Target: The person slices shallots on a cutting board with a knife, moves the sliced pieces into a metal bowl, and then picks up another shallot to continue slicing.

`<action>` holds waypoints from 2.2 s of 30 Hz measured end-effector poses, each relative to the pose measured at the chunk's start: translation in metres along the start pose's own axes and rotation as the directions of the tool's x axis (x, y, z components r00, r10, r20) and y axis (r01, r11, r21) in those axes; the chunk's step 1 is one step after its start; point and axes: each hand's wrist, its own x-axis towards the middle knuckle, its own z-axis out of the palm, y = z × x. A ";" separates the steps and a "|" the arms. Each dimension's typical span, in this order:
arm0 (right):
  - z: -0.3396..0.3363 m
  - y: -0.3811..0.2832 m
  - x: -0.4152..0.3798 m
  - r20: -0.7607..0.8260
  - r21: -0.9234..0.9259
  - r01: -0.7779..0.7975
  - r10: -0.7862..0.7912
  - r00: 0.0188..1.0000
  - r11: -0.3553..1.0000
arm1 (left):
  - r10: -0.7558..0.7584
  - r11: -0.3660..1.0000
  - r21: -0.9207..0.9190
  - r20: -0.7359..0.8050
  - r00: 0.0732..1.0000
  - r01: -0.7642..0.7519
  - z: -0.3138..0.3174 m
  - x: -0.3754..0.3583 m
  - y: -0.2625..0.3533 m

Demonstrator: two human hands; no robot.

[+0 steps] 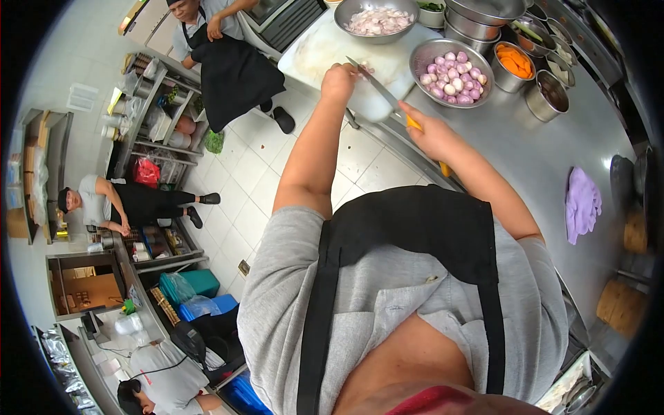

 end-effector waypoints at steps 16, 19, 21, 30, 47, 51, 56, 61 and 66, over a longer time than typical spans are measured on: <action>-0.004 0.001 -0.005 0.233 0.638 -0.206 0.070 0.970 0.742 | -0.107 0.993 -0.038 0.143 0.984 0.113 -0.010 0.018 -0.028; 0.001 0.014 -0.003 0.280 0.750 -0.236 0.027 0.960 0.618 | -0.096 0.995 -0.009 0.157 0.983 0.099 -0.004 0.033 -0.042; 0.005 0.021 -0.001 0.290 0.786 -0.242 0.006 0.957 0.569 | -0.222 0.944 -0.153 0.362 0.905 0.292 -0.004 0.041 -0.045; 0.010 0.024 0.000 0.344 0.825 -0.310 0.016 0.939 0.473 | -0.273 0.962 0.133 0.509 0.816 0.239 -0.004 0.060 -0.030; 0.008 0.028 0.004 0.388 0.855 -0.351 -0.022 0.921 0.382 | -0.221 0.914 0.405 0.529 0.819 -0.015 -0.006 0.064 -0.053; 0.009 0.026 0.002 0.402 0.847 -0.363 -0.022 0.915 0.388 | -0.253 0.913 0.406 0.524 0.813 0.022 0.000 0.075 -0.060; 0.009 0.023 0.005 0.399 0.814 -0.356 0.003 0.917 0.459 | -0.281 0.904 0.427 0.584 0.761 0.006 0.000 0.080 -0.059; 0.014 0.020 0.011 0.392 0.821 -0.351 0.002 0.920 0.452 | -0.282 0.921 0.386 0.562 0.777 0.055 -0.004 0.075 -0.053; 0.017 0.016 0.017 0.387 0.798 -0.345 0.019 0.922 0.495 | -0.280 0.939 0.329 0.557 0.782 0.101 -0.002 0.074 -0.060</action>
